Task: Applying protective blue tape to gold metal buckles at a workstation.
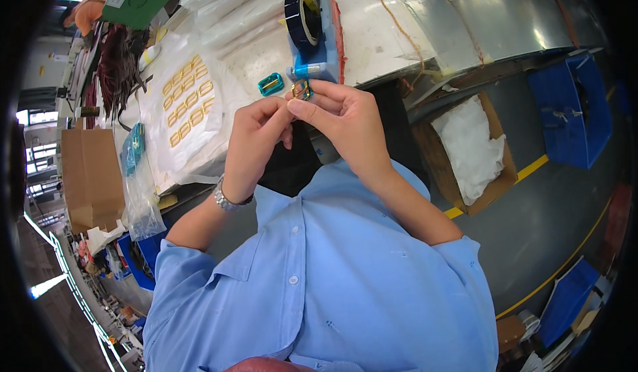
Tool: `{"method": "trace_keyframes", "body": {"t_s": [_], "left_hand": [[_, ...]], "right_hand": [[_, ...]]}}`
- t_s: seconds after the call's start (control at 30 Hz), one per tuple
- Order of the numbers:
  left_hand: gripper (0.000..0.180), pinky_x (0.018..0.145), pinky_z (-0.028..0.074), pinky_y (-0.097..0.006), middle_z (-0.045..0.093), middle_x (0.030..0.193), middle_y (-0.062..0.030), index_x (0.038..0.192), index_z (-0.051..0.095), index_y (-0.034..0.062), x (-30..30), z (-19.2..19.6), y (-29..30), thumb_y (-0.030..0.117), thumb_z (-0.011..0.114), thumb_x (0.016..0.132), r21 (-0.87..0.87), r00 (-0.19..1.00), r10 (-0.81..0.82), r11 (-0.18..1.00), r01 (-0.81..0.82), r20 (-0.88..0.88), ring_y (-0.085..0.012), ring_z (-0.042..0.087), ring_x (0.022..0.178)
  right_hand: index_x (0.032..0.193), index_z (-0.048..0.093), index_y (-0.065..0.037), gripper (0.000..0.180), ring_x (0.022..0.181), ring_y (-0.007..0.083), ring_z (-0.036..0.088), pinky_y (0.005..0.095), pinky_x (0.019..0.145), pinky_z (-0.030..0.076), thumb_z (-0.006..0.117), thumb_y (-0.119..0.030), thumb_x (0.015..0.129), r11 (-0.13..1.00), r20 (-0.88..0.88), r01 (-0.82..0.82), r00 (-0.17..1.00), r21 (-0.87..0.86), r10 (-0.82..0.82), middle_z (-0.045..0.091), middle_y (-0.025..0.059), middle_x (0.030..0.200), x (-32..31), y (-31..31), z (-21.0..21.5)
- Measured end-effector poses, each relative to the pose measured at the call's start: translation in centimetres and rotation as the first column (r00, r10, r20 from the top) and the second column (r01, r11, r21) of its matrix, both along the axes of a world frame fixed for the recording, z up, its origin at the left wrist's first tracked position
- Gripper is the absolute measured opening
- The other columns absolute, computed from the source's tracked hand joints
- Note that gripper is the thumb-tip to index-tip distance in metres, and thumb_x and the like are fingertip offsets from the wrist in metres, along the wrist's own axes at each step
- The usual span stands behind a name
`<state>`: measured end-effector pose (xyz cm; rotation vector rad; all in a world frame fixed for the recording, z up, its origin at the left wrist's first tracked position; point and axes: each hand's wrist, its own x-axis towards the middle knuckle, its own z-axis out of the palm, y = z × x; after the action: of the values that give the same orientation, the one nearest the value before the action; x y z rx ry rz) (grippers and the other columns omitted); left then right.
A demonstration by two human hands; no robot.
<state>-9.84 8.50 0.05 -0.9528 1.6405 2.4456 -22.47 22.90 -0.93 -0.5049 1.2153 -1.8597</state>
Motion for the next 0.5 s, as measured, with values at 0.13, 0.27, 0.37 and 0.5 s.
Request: {"method": "trace_keyframes", "body": {"t_s": [0.13,0.27,0.37,0.5], "left_hand": [[0.026,0.066,0.051,-0.031,0.069,0.089,-0.008,0.109,0.075,0.0026,0.0,0.1,2.9,-0.006,0.081,0.085,-0.842,0.918,-0.011,0.404,-0.358,-0.395,-0.0167,0.063,0.075],[0.028,0.071,0.051,-0.038,0.07,0.091,-0.0092,0.107,0.076,0.0024,-1.3,-1.4,3.0,-0.003,0.084,0.081,-0.847,0.843,-0.104,0.141,-0.513,-0.528,-0.0283,0.062,0.081],[0.024,0.068,0.05,-0.037,0.07,0.088,-0.0097,0.103,0.077,0.0021,-1.7,-1.3,3.0,-0.004,0.083,0.081,-0.821,0.808,-0.155,0.044,-0.569,-0.568,-0.0277,0.061,0.079],[0.017,0.066,0.049,-0.037,0.068,0.084,-0.0096,0.099,0.077,0.0012,-0.5,-0.5,3.4,-0.003,0.081,0.083,-0.858,0.849,-0.131,0.134,-0.496,-0.511,-0.0271,0.06,0.076]], "right_hand": [[0.134,0.07,0.009,0.04,0.103,0.0082,0.072,0.022,0.091,0.056,0.078,-0.011,0.1,1.0,0.093,-0.002,0.996,-0.023,0.004,0.08,0.0127,0.116,0.3,0.2,0.5],[0.134,0.07,0.008,0.041,0.104,0.0077,0.071,0.0218,0.092,0.055,0.079,-0.012,0.1,0.999,0.099,0.036,0.995,-0.035,-0.032,0.08,0.0124,0.115,0.8,0.5,1.4],[0.132,0.071,0.009,0.04,0.102,0.0072,0.071,0.0213,0.091,0.055,0.078,-0.014,0.1,0.999,0.122,0.041,0.992,-0.003,-0.041,0.08,0.0118,0.113,1.2,0.8,1.7],[0.128,0.072,0.008,0.035,0.1,0.0071,0.071,0.0207,0.089,0.055,0.075,-0.016,0.103,0.999,0.124,0.006,0.992,0.052,-0.012,0.08,0.009,0.109,2.0,2.0,1.3]]}}
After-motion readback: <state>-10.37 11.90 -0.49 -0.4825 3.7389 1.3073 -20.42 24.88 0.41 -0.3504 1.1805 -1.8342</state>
